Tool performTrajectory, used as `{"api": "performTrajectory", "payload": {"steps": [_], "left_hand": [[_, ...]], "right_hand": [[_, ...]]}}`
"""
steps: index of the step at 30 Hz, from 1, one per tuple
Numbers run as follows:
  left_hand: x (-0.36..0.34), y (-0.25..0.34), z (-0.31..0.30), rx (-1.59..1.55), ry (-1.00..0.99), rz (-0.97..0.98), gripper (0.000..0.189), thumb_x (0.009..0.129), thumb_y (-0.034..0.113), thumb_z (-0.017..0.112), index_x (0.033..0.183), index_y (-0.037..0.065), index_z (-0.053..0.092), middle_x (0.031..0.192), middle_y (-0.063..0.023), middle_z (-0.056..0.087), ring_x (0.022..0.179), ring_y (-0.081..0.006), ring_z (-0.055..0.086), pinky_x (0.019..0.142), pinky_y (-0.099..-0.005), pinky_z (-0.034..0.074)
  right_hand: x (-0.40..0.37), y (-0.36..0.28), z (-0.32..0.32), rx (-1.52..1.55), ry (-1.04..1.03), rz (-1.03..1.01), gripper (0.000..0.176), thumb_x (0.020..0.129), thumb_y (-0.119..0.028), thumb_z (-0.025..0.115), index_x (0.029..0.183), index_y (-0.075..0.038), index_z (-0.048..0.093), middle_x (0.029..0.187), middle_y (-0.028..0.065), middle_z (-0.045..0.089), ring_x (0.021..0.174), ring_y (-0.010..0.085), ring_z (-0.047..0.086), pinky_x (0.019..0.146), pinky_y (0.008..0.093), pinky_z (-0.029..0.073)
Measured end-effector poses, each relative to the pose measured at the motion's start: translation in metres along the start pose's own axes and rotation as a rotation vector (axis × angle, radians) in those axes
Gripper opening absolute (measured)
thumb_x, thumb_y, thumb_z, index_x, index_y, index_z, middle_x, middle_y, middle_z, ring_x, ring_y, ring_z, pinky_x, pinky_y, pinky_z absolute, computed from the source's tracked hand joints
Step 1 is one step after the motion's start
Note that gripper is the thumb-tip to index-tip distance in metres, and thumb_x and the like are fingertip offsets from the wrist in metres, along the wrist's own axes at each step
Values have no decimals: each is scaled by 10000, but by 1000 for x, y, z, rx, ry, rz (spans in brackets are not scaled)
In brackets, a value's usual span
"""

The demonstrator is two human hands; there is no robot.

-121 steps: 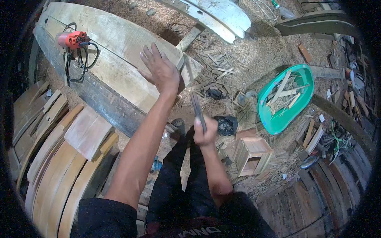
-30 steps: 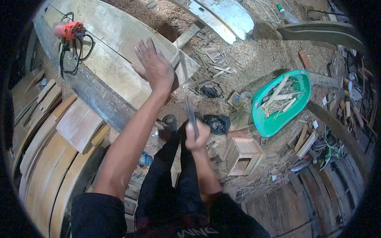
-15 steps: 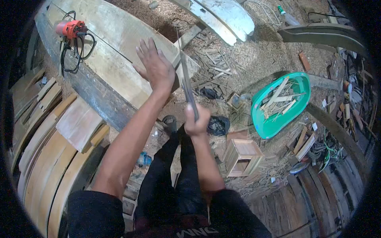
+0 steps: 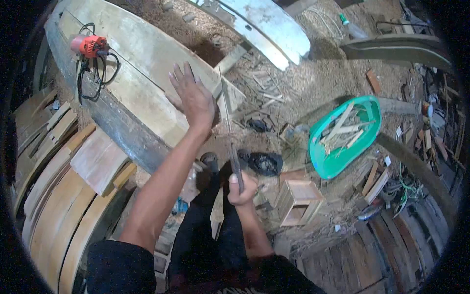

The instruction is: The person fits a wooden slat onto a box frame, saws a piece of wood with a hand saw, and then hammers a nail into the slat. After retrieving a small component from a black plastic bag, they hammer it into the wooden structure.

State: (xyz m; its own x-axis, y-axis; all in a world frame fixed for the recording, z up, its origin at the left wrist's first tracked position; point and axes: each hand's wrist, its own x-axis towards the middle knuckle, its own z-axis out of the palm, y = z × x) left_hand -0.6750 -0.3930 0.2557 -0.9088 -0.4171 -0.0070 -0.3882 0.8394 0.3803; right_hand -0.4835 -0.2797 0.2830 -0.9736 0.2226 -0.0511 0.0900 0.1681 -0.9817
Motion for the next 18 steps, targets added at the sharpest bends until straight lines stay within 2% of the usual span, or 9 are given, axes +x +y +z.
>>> {"api": "performTrajectory", "payload": {"steps": [1,3,4,9,12,13,16,17,18], "left_hand": [[-5,-1,0,10,-1,3,525,1016,225,382,1529,150,303,1621,-122,203,1506,-340,125,1146,-662,19],[-10,-2,0,4,-36,-8,542,1008,213,385,1537,146,285,1629,-119,180,1510,-336,110,1143,-666,10],[-7,-1,-1,1,-39,-10,551,1005,207,386,1541,144,276,1633,-118,169,1512,-334,102,1142,-668,5],[-22,7,1,59,-103,-6,610,976,169,414,1555,123,226,1643,-127,114,1522,-314,54,1140,-673,-12],[-18,11,0,52,-117,-12,637,962,161,433,1557,116,213,1644,-132,103,1524,-309,41,1137,-683,-25],[-18,10,0,45,-118,-14,638,960,163,436,1556,115,215,1644,-132,103,1524,-308,40,1137,-683,-28],[-22,5,2,28,-104,-2,635,958,168,437,1553,109,224,1644,-133,103,1524,-307,35,1137,-683,-36],[-21,5,2,19,-90,9,633,957,170,436,1551,106,228,1643,-134,103,1524,-306,34,1137,-682,-39],[-21,5,4,13,-77,15,614,969,178,413,1551,109,230,1642,-137,111,1523,-313,40,1135,-683,-30]], "right_hand": [[-1,4,1,27,26,-26,353,938,-260,531,669,-33,500,541,25,412,478,129,450,466,324,342],[29,7,4,25,-80,181,367,935,-280,557,674,-28,495,545,15,388,497,106,405,469,315,336],[49,-3,18,90,-26,218,374,927,-286,577,672,-29,485,542,14,380,511,90,372,470,310,327],[27,-8,1,20,9,198,347,922,-266,549,678,-26,495,542,19,404,497,114,401,479,292,331],[26,15,11,307,66,184,349,924,-283,520,658,-60,481,549,12,442,492,123,425,477,283,329],[25,11,13,529,100,258,381,934,-315,494,626,-99,431,538,-4,411,464,127,382,478,291,323],[38,8,-2,1342,162,654,410,937,-332,478,605,-116,376,526,-18,344,451,138,324,477,313,312],[42,15,-11,1481,113,703,415,936,-340,476,601,-124,358,525,-27,282,461,142,294,478,332,302],[39,15,-9,1275,100,605,402,934,-333,483,608,-121,380,526,-25,307,464,140,312,483,323,309]]}}
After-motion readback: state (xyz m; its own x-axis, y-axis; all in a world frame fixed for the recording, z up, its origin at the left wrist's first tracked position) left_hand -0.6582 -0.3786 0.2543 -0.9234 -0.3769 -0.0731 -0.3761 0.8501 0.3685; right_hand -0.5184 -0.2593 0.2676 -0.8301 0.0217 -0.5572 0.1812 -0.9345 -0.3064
